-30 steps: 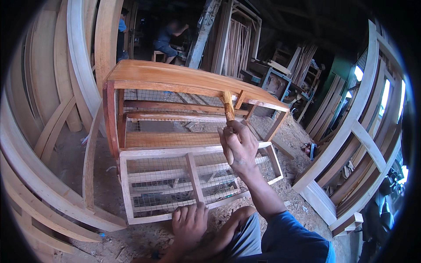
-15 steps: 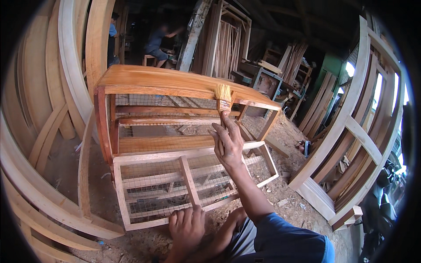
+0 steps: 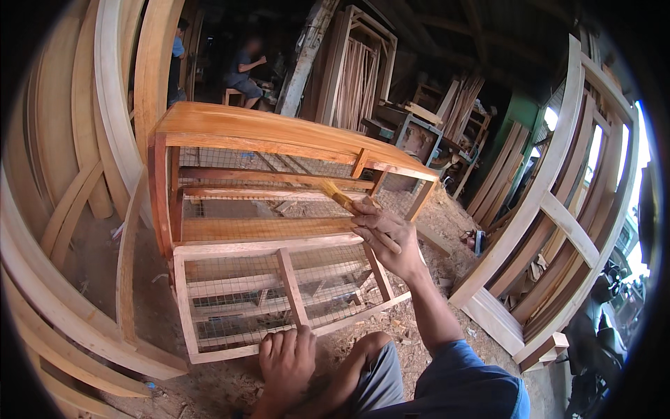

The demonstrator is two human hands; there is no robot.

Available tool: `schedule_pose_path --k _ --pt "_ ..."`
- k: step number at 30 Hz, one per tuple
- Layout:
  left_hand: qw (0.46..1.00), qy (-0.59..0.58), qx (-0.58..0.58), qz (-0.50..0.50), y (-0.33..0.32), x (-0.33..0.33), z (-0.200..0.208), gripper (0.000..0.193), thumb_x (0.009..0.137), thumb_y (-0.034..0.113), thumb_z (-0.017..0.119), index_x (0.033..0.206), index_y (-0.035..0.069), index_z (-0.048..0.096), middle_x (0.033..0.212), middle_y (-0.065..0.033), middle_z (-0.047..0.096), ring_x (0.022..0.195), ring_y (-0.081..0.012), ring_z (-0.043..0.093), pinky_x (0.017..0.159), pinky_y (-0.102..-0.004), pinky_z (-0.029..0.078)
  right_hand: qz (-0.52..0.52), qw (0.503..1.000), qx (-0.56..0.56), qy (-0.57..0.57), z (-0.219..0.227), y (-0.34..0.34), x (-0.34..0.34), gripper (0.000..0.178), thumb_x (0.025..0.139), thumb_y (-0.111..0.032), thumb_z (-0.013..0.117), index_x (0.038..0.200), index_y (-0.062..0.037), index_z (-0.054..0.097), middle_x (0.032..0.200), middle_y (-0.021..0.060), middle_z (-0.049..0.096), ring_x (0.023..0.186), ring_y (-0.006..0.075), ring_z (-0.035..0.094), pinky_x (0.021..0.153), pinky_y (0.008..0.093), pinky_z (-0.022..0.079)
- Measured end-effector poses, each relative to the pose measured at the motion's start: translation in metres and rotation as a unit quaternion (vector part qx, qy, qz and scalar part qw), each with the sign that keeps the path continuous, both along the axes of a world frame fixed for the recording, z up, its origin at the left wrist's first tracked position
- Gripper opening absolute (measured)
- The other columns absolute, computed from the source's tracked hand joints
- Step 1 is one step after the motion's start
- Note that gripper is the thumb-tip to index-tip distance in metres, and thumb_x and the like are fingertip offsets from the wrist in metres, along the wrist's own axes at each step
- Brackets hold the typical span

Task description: The person applies varnish to a wooden frame using a brush, repeatedly dipping the brush into a can and coating the frame's surfaces. The person also handles a separate wooden panel, placing it aside before continuing to varnish the frame.

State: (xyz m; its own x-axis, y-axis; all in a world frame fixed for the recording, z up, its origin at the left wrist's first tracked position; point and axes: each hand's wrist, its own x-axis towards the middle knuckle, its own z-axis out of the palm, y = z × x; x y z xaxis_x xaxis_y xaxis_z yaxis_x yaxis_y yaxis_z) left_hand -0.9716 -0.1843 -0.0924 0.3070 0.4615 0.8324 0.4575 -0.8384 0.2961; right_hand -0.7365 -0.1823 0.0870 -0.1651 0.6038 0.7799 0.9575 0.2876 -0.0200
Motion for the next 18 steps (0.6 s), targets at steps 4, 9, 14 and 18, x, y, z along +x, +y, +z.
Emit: schedule_pose_path --k 4,9,14,18 --pt "1.0 -0.006 0.001 0.001 0.001 0.001 -0.002 0.018 0.086 0.017 0.073 0.098 0.005 0.068 0.085 -0.0049 0.061 0.078 -0.0228 0.057 0.077 -0.0387 0.043 0.051 0.99 -0.13 -0.021 0.07 -0.003 0.002 0.018 0.085 -0.007 0.074 0.103 -0.004 0.075 0.113 0.0089 0.073 0.097 0.0229 0.072 0.086 0.033 0.058" --pt "1.0 0.008 0.007 0.017 0.002 0.002 -0.005 0.02 0.088 0.023 0.07 0.101 0.008 0.066 0.083 -0.0022 0.057 0.078 -0.0187 0.056 0.083 -0.0366 0.043 -0.003 0.944 -0.33 -0.018 0.169 0.05 0.005 0.02 0.085 -0.008 0.074 0.105 -0.0059 0.077 0.104 0.0076 0.075 0.095 0.0183 0.071 0.086 0.0308 0.057" --pt "0.999 0.023 0.02 0.028 0.003 0.002 -0.007 0.02 0.089 0.024 0.069 0.101 0.008 0.066 0.083 -0.0016 0.056 0.078 -0.0183 0.055 0.082 -0.0361 0.043 -0.003 0.92 -0.376 -0.111 0.204 0.07 -0.011 0.021 0.081 -0.012 0.079 0.101 -0.004 0.078 0.097 0.0087 0.076 0.086 0.0179 0.071 0.08 0.0312 0.057" --pt "0.999 0.034 0.027 0.029 0.005 0.001 -0.006 0.019 0.09 0.025 0.068 0.099 0.009 0.066 0.081 -0.0007 0.053 0.078 -0.0173 0.054 0.081 -0.0347 0.043 -0.021 0.915 -0.389 -0.107 0.215 0.067 -0.02 0.018 0.081 -0.012 0.08 0.096 -0.0029 0.078 0.1 0.0073 0.076 0.086 0.0174 0.072 0.082 0.0331 0.056"
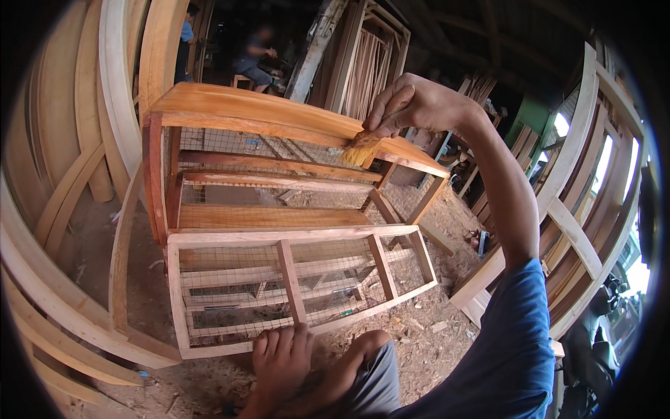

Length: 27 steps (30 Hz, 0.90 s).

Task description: The person applies varnish to a wooden frame using a brush, repeatedly dipping the brush into a can and coating the frame's surfaces. The person also handles a separate wooden panel, placing it aside before continuing to varnish the frame.

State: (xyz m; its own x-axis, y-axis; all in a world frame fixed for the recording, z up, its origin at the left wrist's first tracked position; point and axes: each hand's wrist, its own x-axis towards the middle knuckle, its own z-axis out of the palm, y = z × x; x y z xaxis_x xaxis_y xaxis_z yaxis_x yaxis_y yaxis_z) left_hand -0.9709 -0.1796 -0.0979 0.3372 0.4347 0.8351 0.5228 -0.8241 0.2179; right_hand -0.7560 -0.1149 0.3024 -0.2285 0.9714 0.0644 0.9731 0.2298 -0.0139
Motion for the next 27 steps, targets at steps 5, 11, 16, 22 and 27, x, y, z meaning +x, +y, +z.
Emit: schedule_pose_path --k 5,11,16,22,27 --pt "1.0 -0.01 0.018 0.009 0.001 0.001 -0.001 0.018 0.091 0.026 0.067 0.097 0.009 0.065 0.079 -0.0002 0.052 0.076 -0.0165 0.054 0.079 -0.0334 0.043 0.021 0.997 0.056 -0.038 0.006 -0.015 -0.008 0.017 0.081 -0.011 0.079 0.096 -0.0041 0.078 0.096 0.0074 0.077 0.086 0.0164 0.072 0.082 0.0321 0.056" --pt "1.0 -0.013 0.022 0.016 0.002 0.001 -0.002 0.017 0.09 0.026 0.067 0.096 0.009 0.066 0.077 0.0 0.05 0.072 -0.0158 0.052 0.076 -0.0324 0.043 0.065 0.992 0.085 -0.073 0.003 -0.039 -0.021 0.016 0.083 -0.009 0.076 0.098 -0.0045 0.078 0.097 0.0092 0.077 0.091 0.0196 0.073 0.085 0.0338 0.057" --pt "0.999 -0.019 0.029 0.016 0.003 0.002 -0.004 0.018 0.09 0.026 0.068 0.096 0.009 0.066 0.075 0.0001 0.051 0.07 -0.0155 0.052 0.075 -0.0327 0.043 0.089 0.981 0.076 -0.157 -0.024 -0.024 -0.014 0.015 0.087 -0.009 0.071 0.099 -0.004 0.078 0.101 0.0108 0.076 0.093 0.0228 0.074 0.083 0.0341 0.058" --pt "0.999 -0.026 0.019 -0.005 0.002 0.001 -0.003 0.018 0.088 0.024 0.07 0.098 0.009 0.068 0.078 -0.0005 0.055 0.072 -0.0168 0.054 0.077 -0.0343 0.044 0.02 0.95 0.311 -0.012 -0.017 -0.06 0.008 0.017 0.088 -0.012 0.071 0.101 -0.0039 0.078 0.101 0.0092 0.076 0.09 0.0196 0.074 0.077 0.0314 0.06" --pt "0.999 -0.029 -0.011 -0.016 -0.004 0.002 0.007 0.019 0.086 0.02 0.074 0.099 0.008 0.068 0.083 -0.0017 0.061 0.075 -0.0202 0.057 0.077 -0.0366 0.044 0.178 0.888 0.422 -0.032 -0.068 -0.063 0.047 0.012 0.087 -0.009 0.072 0.095 -0.0022 0.076 0.104 0.0092 0.075 0.095 0.0237 0.073 0.081 0.0345 0.059"
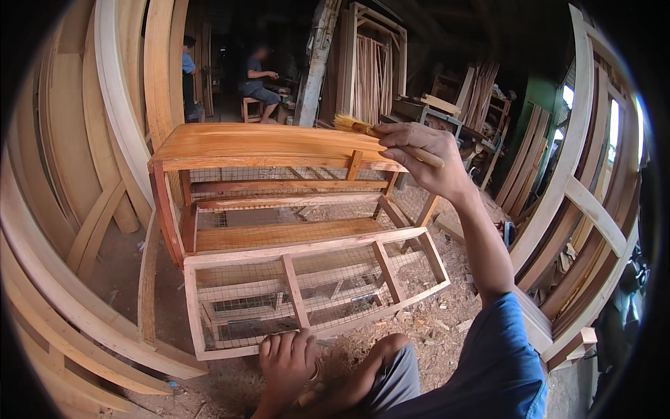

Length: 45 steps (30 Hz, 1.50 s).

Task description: The person applies varnish to a wooden frame using a brush, repeatedly dipping the brush into a can and coating the frame's surfaces. The person also handles a separate wooden panel, placing it aside before continuing to varnish the frame.

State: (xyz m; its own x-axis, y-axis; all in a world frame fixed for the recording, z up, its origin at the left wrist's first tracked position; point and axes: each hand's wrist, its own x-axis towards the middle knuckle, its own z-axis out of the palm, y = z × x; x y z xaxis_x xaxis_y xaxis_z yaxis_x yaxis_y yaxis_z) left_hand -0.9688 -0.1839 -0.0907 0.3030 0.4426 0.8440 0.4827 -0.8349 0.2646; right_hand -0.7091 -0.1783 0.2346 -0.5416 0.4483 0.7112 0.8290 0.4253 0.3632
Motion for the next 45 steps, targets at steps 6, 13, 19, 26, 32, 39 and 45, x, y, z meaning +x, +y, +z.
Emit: schedule_pose_path --k 6,13,19,26,32,39,45 --pt "0.999 0.026 -0.033 0.014 -0.013 0.004 0.015 0.017 0.084 0.014 0.075 0.098 0.008 0.067 0.089 -0.0051 0.065 0.081 -0.0251 0.062 0.078 -0.0395 0.044 0.017 0.988 -0.136 0.078 -0.025 -0.018 0.048 0.015 0.085 -0.004 0.07 0.099 -0.002 0.074 0.103 0.013 0.074 0.096 0.0294 0.071 0.085 0.0374 0.058" --pt "0.999 -0.009 -0.021 0.033 -0.007 0.038 0.076 0.016 0.083 0.008 0.074 0.096 0.003 0.068 0.092 -0.0124 0.065 0.089 -0.0333 0.061 0.085 -0.0437 0.044 0.046 0.919 -0.063 0.387 -0.136 -0.084 0.092 0.012 0.086 -0.008 0.074 0.097 -0.0024 0.075 0.106 0.0126 0.074 0.098 0.0254 0.073 0.085 0.035 0.058" --pt "0.997 0.058 0.016 0.04 0.039 0.093 0.171 0.02 0.083 0.006 0.075 0.1 0.001 0.067 0.095 -0.0128 0.066 0.091 -0.0276 0.064 0.085 -0.0371 0.048 0.07 0.772 -0.047 0.63 -0.215 -0.074 0.091 0.017 0.089 -0.011 0.073 0.101 0.0005 0.075 0.108 0.0159 0.074 0.096 0.0236 0.073 0.084 0.0317 0.056" --pt "0.98 0.074 0.112 0.144 0.068 0.15 0.228 0.037 0.08 0.017 0.08 0.109 0.0 0.066 0.104 -0.014 0.066 0.104 -0.0309 0.06 0.093 -0.0415 0.042 0.219 0.753 -0.006 0.621 -0.145 0.019 0.08 0.021 0.091 -0.015 0.072 0.105 0.0006 0.074 0.107 0.0128 0.075 0.094 0.0176 0.071 0.084 0.0296 0.055" --pt "0.968 0.103 0.118 0.194 0.086 0.177 0.234 0.049 0.076 0.02 0.084 0.116 -0.001 0.064 0.107 -0.0161 0.064 0.105 -0.0327 0.057 0.095 -0.0439 0.04 0.067 0.785 0.19 0.586 -0.146 0.001 0.146 0.017 0.091 -0.01 0.07 0.103 0.0017 0.073 0.108 0.0136 0.074 0.097 0.0217 0.072 0.086 0.0313 0.054" --pt "0.964 0.088 0.169 0.186 0.102 0.185 0.227 0.039 0.079 0.01 0.079 0.112 -0.002 0.065 0.101 -0.0159 0.066 0.102 -0.032 0.059 0.093 -0.043 0.041 0.032 0.802 0.21 0.559 -0.223 -0.106 0.139 0.01 0.086 0.002 0.072 0.096 0.0046 0.071 0.107 0.0223 0.072 0.1 0.0296 0.072 0.088 0.0362 0.057" --pt "0.958 0.15 0.203 0.138 0.102 0.179 0.232 0.034 0.077 0.002 0.073 0.11 0.001 0.066 0.099 -0.0137 0.065 0.1 -0.0301 0.058 0.093 -0.0422 0.037 0.123 0.741 0.123 0.648 -0.308 -0.187 0.067 0.008 0.084 0.002 0.073 0.089 0.0048 0.067 0.099 0.0265 0.071 0.095 0.0336 0.073 0.085 0.04 0.059"
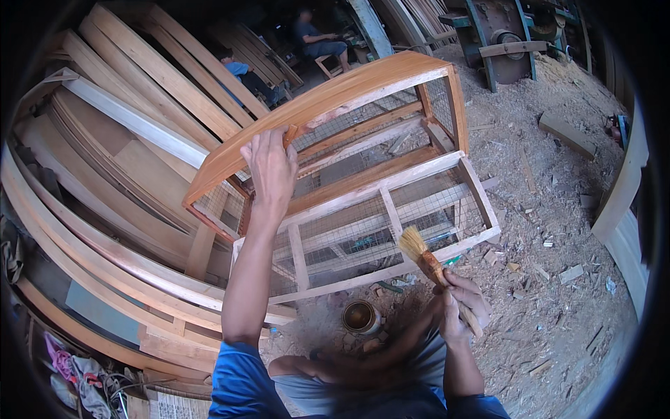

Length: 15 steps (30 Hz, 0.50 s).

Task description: The person applies varnish to a wooden frame using a brush, repeatedly dipping the brush into a can and coating the frame's surfaces. The person also handles a separate wooden panel, placing it aside before continuing to varnish the frame.

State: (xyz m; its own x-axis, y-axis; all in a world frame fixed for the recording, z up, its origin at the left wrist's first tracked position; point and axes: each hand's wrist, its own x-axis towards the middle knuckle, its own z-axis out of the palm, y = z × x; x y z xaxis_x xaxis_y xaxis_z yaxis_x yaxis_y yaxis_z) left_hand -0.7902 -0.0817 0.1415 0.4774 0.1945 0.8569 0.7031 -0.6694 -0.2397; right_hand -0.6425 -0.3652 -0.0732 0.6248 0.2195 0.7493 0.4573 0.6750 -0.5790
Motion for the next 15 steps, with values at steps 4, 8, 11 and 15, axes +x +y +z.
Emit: schedule_pose_path --k 4,8,11,15 --pt "0.994 0.101 0.034 -0.001 0.004 -0.012 0.015 0.035 0.076 0.002 0.074 0.11 0.007 0.067 0.1 -0.0082 0.066 0.096 -0.0253 0.058 0.088 -0.0404 0.032 0.048 0.997 -0.028 0.053 -0.026 -0.014 -0.024 0.009 0.086 0.0 0.073 0.089 0.0057 0.066 0.097 0.0264 0.071 0.091 0.0334 0.073 0.081 0.0397 0.06" --pt "0.986 0.148 0.069 -0.035 0.011 -0.016 0.022 0.031 0.077 0.004 0.074 0.107 0.008 0.068 0.099 -0.0052 0.066 0.095 -0.0226 0.058 0.087 -0.0409 0.032 0.053 0.996 -0.073 0.01 -0.032 -0.017 -0.028 0.011 0.086 -0.001 0.073 0.089 0.0066 0.066 0.096 0.0261 0.071 0.089 0.0338 0.073 0.08 0.0391 0.06" --pt "0.988 0.132 0.069 -0.039 0.012 -0.017 0.019 0.027 0.078 0.007 0.076 0.105 0.009 0.069 0.097 -0.0042 0.066 0.095 -0.0219 0.058 0.086 -0.041 0.033 0.077 0.993 -0.087 -0.014 -0.031 -0.02 -0.031 0.011 0.086 -0.001 0.073 0.089 0.0072 0.066 0.095 0.026 0.072 0.088 0.0337 0.074 0.079 0.0383 0.061" --pt "0.989 0.117 0.081 -0.03 0.015 -0.015 0.016 0.016 0.081 0.009 0.073 0.096 0.007 0.07 0.093 -0.0055 0.064 0.092 -0.0222 0.057 0.085 -0.0415 0.032 0.096 0.989 -0.101 -0.048 -0.032 -0.022 -0.039 0.008 0.084 0.002 0.073 0.087 0.0078 0.067 0.091 0.0228 0.073 0.086 0.0325 0.074 0.076 0.0365 0.061"
